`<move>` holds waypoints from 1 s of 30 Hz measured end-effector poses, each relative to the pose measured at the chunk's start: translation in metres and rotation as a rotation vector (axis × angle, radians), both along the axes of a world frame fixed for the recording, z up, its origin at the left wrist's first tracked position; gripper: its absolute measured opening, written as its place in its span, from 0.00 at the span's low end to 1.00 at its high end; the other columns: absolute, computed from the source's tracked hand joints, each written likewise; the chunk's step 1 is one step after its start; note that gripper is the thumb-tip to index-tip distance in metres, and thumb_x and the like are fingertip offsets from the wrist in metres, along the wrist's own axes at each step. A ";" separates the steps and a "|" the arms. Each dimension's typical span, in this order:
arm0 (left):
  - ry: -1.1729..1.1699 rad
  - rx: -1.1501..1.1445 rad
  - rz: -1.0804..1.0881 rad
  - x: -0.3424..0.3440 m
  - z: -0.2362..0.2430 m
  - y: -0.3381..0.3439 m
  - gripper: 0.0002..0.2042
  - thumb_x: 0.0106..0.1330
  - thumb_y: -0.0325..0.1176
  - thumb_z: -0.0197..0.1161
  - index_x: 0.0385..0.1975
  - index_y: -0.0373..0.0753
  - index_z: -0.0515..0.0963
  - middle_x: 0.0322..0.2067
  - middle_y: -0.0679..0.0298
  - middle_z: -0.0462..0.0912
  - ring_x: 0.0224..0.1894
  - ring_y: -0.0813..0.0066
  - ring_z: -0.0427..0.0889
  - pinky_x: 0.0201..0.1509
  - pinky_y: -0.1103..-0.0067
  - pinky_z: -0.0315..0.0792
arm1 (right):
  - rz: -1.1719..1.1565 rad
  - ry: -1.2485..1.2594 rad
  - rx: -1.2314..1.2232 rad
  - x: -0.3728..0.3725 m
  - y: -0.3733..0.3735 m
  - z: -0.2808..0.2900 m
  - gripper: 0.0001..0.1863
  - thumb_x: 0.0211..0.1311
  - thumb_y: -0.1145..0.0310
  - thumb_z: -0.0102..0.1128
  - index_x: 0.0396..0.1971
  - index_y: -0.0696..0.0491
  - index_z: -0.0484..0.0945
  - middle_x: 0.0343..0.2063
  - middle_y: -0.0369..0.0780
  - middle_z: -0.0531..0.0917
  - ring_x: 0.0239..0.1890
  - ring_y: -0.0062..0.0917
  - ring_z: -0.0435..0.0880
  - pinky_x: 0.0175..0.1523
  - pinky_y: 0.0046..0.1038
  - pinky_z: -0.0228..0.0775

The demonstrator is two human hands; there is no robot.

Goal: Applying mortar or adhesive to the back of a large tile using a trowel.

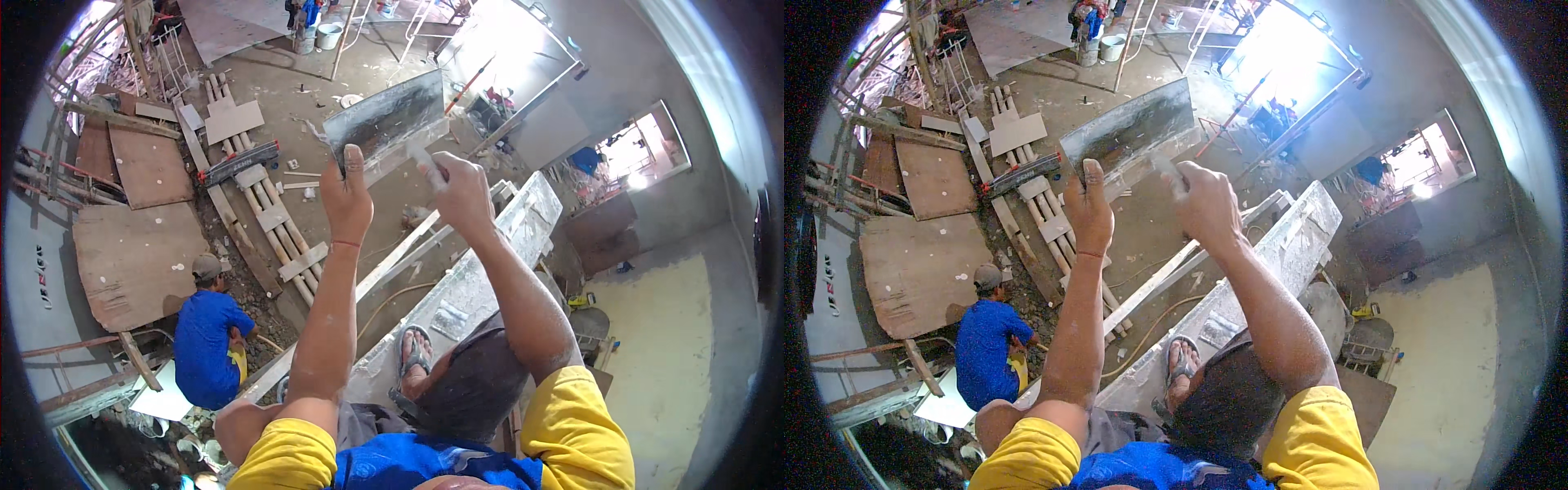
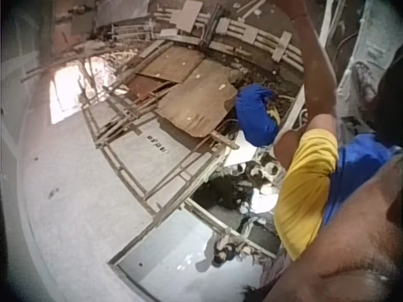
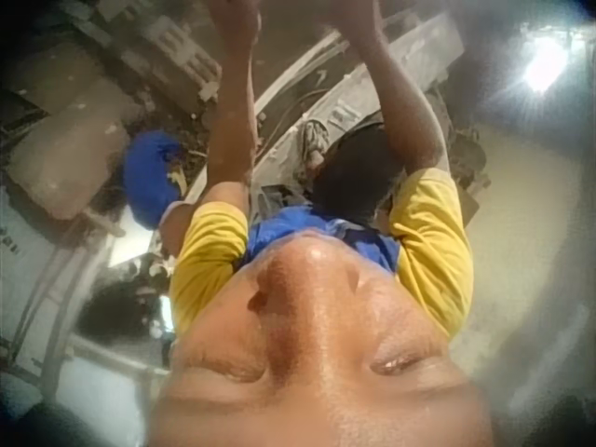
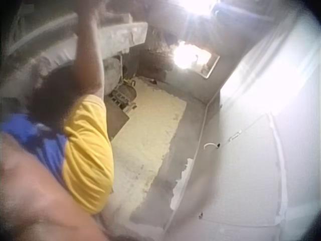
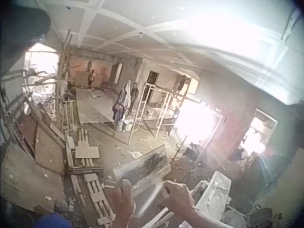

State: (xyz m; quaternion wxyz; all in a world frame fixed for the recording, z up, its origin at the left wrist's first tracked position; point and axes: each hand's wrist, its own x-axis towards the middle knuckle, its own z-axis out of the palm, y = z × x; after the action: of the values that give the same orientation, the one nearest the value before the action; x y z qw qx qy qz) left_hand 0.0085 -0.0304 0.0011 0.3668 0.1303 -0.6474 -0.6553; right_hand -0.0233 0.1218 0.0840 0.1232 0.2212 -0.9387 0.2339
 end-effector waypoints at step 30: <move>0.048 -0.100 0.054 -0.002 -0.012 0.007 0.23 0.80 0.48 0.48 0.44 0.29 0.79 0.32 0.42 0.83 0.36 0.39 0.81 0.38 0.62 0.72 | 0.051 -0.151 0.062 0.025 -0.018 0.006 0.12 0.65 0.63 0.64 0.34 0.58 0.83 0.25 0.53 0.82 0.30 0.50 0.83 0.35 0.44 0.72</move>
State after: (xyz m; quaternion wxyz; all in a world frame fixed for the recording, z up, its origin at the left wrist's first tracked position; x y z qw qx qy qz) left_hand 0.0066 -0.0234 -0.0109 0.4057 0.1134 -0.6665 -0.6151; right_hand 0.0020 0.1038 0.0896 0.0395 0.2304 -0.9462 0.2239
